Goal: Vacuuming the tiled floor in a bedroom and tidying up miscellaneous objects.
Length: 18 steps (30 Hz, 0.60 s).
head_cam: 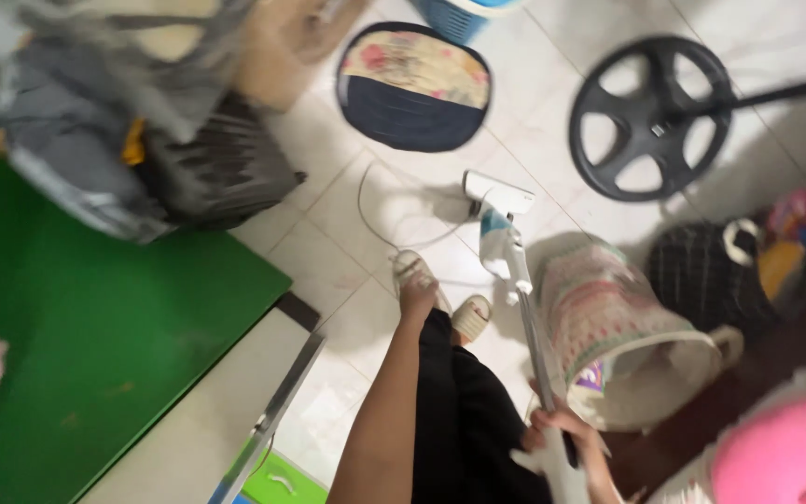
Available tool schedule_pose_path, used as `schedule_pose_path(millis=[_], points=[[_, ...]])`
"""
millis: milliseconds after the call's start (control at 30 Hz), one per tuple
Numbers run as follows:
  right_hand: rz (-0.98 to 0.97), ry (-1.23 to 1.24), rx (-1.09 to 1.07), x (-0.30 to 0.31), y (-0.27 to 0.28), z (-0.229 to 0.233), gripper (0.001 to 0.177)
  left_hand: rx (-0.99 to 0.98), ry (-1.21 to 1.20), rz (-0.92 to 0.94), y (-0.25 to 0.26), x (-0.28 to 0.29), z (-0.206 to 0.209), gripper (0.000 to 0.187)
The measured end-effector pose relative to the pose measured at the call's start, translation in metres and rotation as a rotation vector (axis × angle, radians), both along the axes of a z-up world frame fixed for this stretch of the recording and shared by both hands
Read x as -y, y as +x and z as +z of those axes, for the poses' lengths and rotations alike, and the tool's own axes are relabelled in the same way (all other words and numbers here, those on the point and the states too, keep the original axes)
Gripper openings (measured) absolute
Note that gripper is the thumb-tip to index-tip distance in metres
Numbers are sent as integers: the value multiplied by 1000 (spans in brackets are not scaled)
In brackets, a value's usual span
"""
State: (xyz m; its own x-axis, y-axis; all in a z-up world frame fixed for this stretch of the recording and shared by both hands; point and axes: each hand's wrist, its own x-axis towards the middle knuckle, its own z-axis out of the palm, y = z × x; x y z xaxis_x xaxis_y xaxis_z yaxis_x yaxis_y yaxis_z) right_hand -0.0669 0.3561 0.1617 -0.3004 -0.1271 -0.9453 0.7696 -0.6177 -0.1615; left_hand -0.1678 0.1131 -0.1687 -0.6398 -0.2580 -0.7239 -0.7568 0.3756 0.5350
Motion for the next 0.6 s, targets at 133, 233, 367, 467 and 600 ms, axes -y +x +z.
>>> schedule_pose_path(millis=[133,233,367,467,600], points=[[-206,-59,-117,16,-5,-5,76,-102,68,-27,-6,-45,-77,41],[-139,-79,-148,20,7,-17,84,-273,-87,-271,-25,-51,-118,34],[-28,-84,-207,18,52,-52,96,-313,300,31,-79,-51,-108,32],[-65,-235,-412,33,81,-83,104,-294,402,55,-117,-46,-153,31],[-354,-347,-246,77,51,-45,114,-131,462,49,-165,-25,-182,35]])
